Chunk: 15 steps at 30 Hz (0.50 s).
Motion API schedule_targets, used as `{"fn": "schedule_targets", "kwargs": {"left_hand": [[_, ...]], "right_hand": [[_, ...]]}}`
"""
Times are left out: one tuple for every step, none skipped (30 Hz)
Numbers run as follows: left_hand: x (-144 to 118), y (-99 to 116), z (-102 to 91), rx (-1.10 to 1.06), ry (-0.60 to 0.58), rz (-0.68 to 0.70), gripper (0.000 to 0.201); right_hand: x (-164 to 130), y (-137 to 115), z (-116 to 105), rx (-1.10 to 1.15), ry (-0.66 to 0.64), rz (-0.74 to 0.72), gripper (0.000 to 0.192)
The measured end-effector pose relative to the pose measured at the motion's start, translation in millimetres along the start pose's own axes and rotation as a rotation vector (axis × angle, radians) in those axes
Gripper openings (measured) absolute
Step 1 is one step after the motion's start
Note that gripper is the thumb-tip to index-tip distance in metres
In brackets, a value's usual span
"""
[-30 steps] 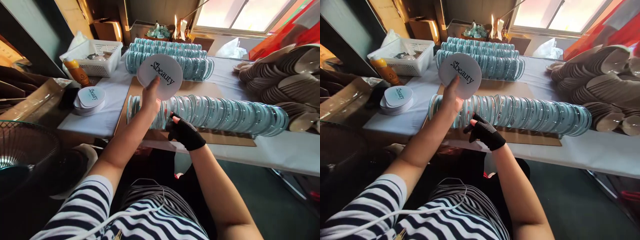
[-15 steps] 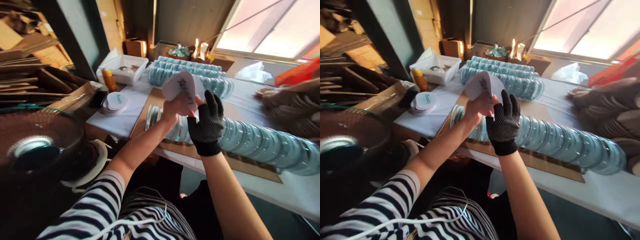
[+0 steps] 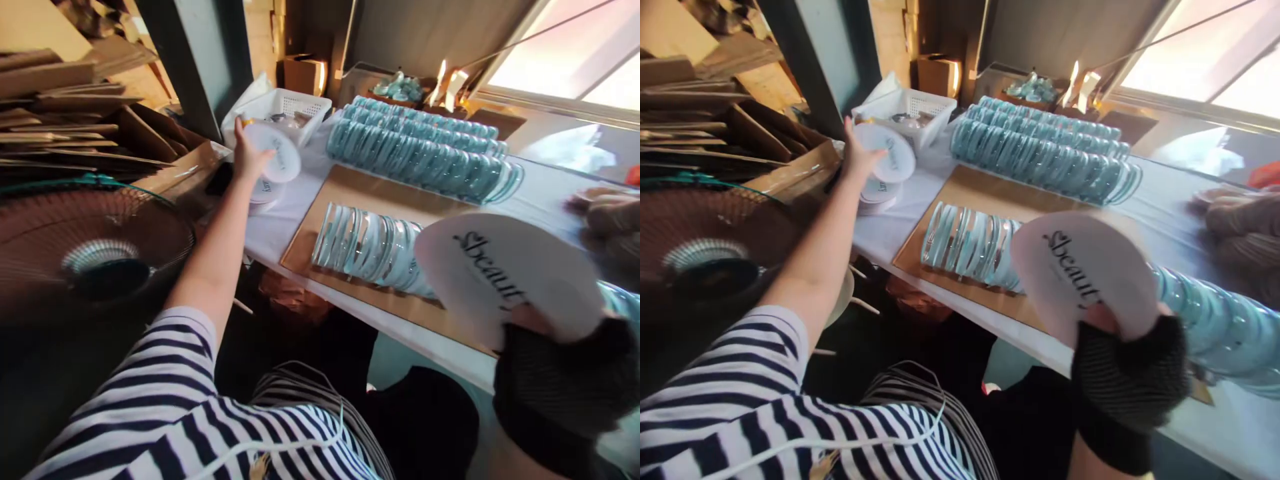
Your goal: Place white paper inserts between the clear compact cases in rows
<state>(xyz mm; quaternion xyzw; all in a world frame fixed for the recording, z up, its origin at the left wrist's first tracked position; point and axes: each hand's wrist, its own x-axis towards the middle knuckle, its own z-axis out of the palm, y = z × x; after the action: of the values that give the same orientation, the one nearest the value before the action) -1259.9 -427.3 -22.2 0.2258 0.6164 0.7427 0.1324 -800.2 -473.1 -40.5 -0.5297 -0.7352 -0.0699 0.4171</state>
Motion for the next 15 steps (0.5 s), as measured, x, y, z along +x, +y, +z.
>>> {"fn": "schedule_targets", "kwargs": {"left_hand": [[8.1,-14.4,-13.4,0.263,-0.024,0.019,0.097],[13.2,-28.1,-24.8,0.433,-0.019,-0.001,0.081],[16.2,-39.7,-33.8,0.565,-0.023,0.003,0.068],[17.5,-48.4,-39.7,0.664,-0.018,0.010,0.059],[17.5,-53.6,-42.1,0.741,-0.011,0.047,0.057],[15.8,-55.3,-40.5,0.811,-0.011,0.119,0.060],[12.2,-53.9,-34.9,0.877,-0.027,0.212,0.065],[6.1,-50.0,-25.7,0.907,-0.078,0.310,0.067],[-2.7,-44.6,-13.6,0.886,-0.180,0.402,0.065],[-14.1,-38.7,0.6,0.828,-0.346,0.484,0.061],[-27.7,-33.2,15.6,0.747,-0.574,0.542,0.056],[-42.3,-28.6,30.2,0.665,-0.834,0.572,0.055],[-56.9,-25.4,43.4,0.603,-1.070,0.574,0.055],[-70.2,-23.7,54.4,0.573,-1.227,0.560,0.055],[-81.2,-23.5,62.7,0.568,-1.319,0.543,0.057]], "right_hand": [[-11.4,-8.2,-0.7,-0.093,0.046,0.059,0.063],[-20.6,-16.8,-0.8,-0.172,0.066,0.100,0.059],[-28.0,-25.3,-1.0,-0.226,0.043,0.119,0.055],[-33.9,-33.4,-1.6,-0.251,-0.012,0.116,0.052],[-38.4,-40.7,-2.7,-0.252,-0.071,0.097,0.051],[-41.7,-47.3,-3.8,-0.253,-0.122,0.073,0.050],[-44.1,-53.2,-4.4,-0.252,-0.161,0.043,0.049],[-45.3,-58.4,-3.7,-0.250,-0.201,0.013,0.049],[-45.4,-63.1,-1.1,-0.249,-0.237,-0.020,0.049],[-44.2,-67.5,3.9,-0.247,-0.267,-0.053,0.049],[-41.8,-71.4,11.5,-0.250,-0.297,-0.078,0.048],[-38.0,-75.0,21.5,-0.257,-0.324,-0.092,0.048],[-33.2,-78.1,33.2,-0.263,-0.350,-0.097,0.048],[-27.6,-80.8,45.8,-0.262,-0.383,-0.095,0.049],[-21.7,-82.8,58.1,-0.257,-0.422,-0.083,0.050]]}}
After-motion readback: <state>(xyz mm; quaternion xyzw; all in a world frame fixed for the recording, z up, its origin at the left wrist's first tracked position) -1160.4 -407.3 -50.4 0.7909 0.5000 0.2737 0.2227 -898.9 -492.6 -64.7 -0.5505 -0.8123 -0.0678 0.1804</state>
